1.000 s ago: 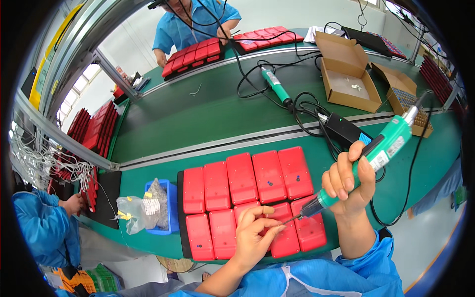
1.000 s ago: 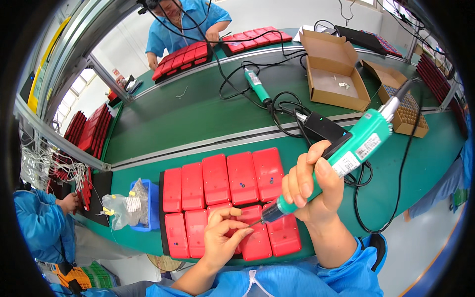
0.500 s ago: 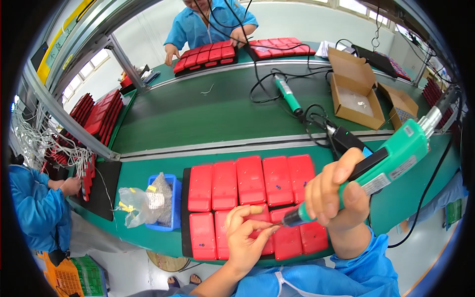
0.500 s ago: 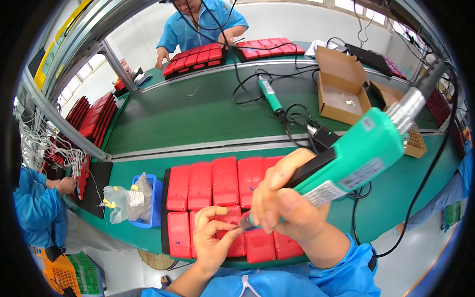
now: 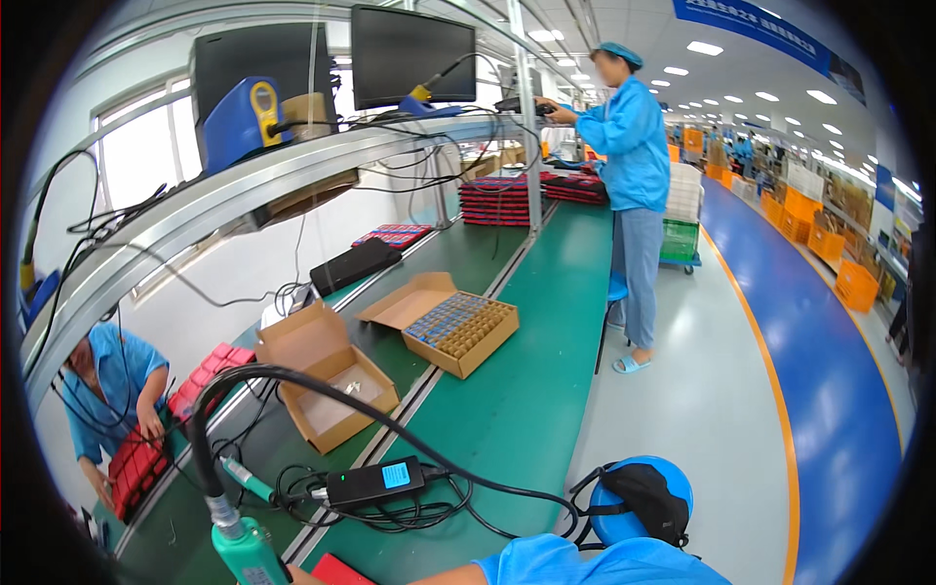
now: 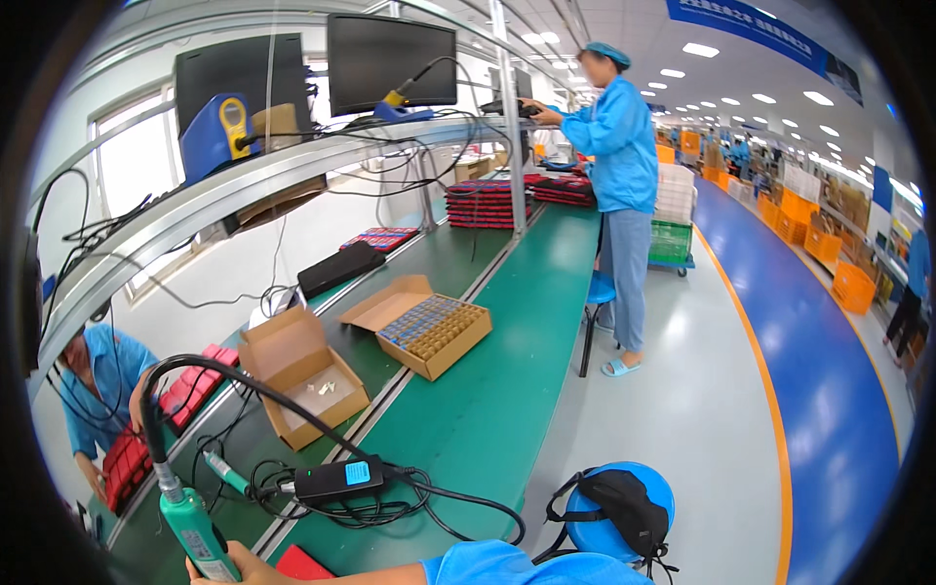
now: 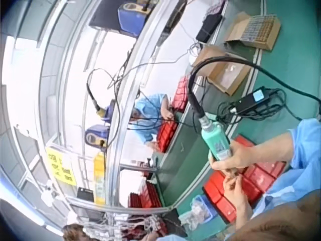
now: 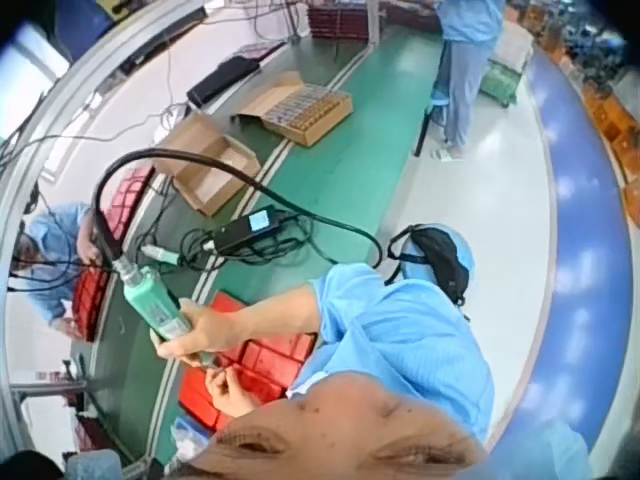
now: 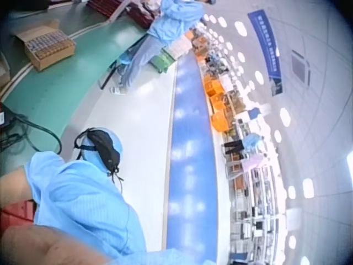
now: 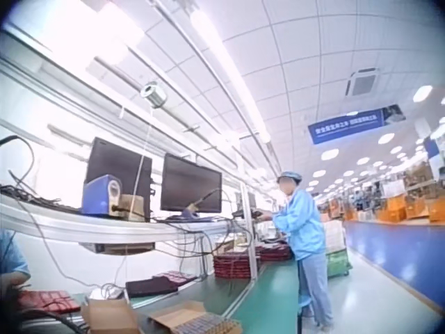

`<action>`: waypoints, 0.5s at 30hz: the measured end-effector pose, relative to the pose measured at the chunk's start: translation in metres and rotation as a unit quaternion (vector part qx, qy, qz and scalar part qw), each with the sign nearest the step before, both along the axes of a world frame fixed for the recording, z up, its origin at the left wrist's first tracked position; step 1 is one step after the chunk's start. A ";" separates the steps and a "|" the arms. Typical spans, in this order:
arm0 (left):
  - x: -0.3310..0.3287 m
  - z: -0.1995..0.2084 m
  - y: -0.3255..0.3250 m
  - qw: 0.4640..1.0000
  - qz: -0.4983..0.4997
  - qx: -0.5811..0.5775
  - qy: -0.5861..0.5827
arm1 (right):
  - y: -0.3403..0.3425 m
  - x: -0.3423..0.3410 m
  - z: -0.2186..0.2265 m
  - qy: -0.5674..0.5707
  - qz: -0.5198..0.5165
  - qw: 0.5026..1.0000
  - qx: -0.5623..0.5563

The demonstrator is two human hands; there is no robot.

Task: The person fastens screws into red plastic electronic component housings on an assembly line using an electric screwdriver.

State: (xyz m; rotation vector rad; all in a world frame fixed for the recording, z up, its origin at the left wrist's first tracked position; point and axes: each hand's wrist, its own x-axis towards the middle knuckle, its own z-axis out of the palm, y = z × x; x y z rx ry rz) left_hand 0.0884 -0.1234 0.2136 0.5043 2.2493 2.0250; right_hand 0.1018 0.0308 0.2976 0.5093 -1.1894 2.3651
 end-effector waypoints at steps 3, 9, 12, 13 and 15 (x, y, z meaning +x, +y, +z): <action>-0.007 -0.013 -0.003 0.996 -0.059 -0.011 0.062 | 0.009 -0.002 0.002 0.001 0.013 1.000 0.029; -0.003 -0.001 0.006 0.995 -0.079 -0.002 0.061 | 0.016 -0.003 0.005 -0.002 0.066 0.998 0.021; 0.002 0.004 0.010 0.997 -0.072 -0.021 0.001 | 0.018 -0.003 0.006 -0.010 0.074 0.997 0.027; 0.002 0.006 0.010 0.997 -0.076 -0.020 0.003 | 0.018 -0.002 0.005 -0.009 0.071 0.997 0.027; 0.003 0.008 0.011 0.994 -0.105 -0.014 -0.023 | 0.018 -0.002 0.005 0.003 0.056 0.998 0.033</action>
